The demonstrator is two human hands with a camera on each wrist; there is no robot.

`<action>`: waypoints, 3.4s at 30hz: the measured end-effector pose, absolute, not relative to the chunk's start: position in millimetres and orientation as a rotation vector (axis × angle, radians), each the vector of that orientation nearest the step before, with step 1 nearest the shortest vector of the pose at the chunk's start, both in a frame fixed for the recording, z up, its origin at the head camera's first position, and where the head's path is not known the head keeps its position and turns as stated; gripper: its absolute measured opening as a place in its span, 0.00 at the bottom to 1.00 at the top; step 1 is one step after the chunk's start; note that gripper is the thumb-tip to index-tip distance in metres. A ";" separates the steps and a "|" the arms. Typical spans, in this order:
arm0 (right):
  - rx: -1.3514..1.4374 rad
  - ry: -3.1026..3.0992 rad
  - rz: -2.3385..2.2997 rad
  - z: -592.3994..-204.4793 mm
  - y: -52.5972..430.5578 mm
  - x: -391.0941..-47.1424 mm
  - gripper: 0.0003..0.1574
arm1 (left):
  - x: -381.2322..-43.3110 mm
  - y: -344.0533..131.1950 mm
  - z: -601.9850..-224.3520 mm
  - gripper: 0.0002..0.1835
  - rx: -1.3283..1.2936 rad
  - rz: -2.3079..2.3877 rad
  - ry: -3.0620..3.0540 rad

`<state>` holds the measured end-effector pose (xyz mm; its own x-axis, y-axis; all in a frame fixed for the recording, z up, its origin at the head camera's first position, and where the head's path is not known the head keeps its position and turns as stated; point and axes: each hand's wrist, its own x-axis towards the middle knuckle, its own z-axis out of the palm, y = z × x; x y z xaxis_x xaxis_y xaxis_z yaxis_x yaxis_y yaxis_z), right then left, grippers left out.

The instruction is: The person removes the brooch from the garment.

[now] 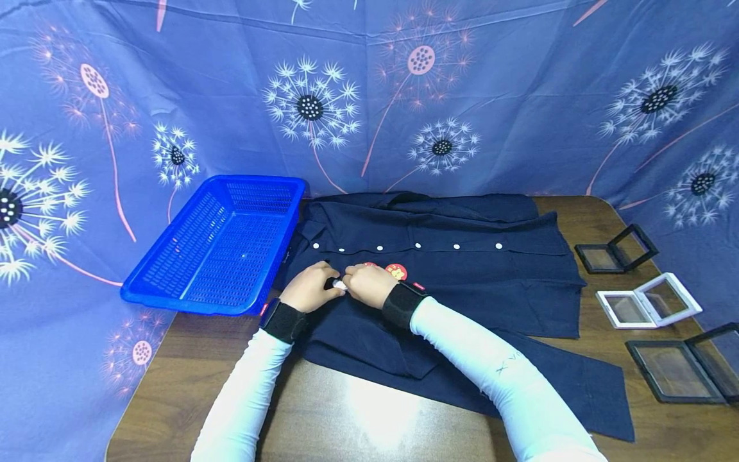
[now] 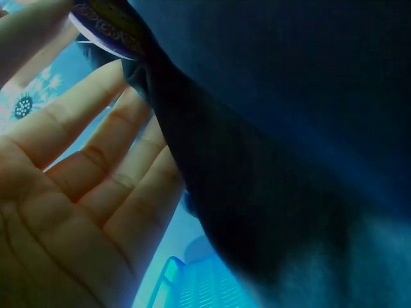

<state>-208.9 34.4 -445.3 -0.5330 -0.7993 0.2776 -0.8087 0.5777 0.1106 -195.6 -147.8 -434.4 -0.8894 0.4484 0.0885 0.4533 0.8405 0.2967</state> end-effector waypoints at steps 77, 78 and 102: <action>0.868 -2.849 1.080 -445.1 37.5 -230.3 0.03 | -199.9 -148.9 -434.5 0.16 -0.632 -0.572 -2.931; 0.866 -2.852 1.092 -445.2 37.5 -230.6 0.03 | -200.0 -149.1 -434.8 0.18 -0.636 -0.566 -2.946; 0.794 -2.948 1.247 -443.6 36.2 -229.0 0.04 | -201.6 -148.8 -440.0 0.35 -0.591 -0.521 -3.139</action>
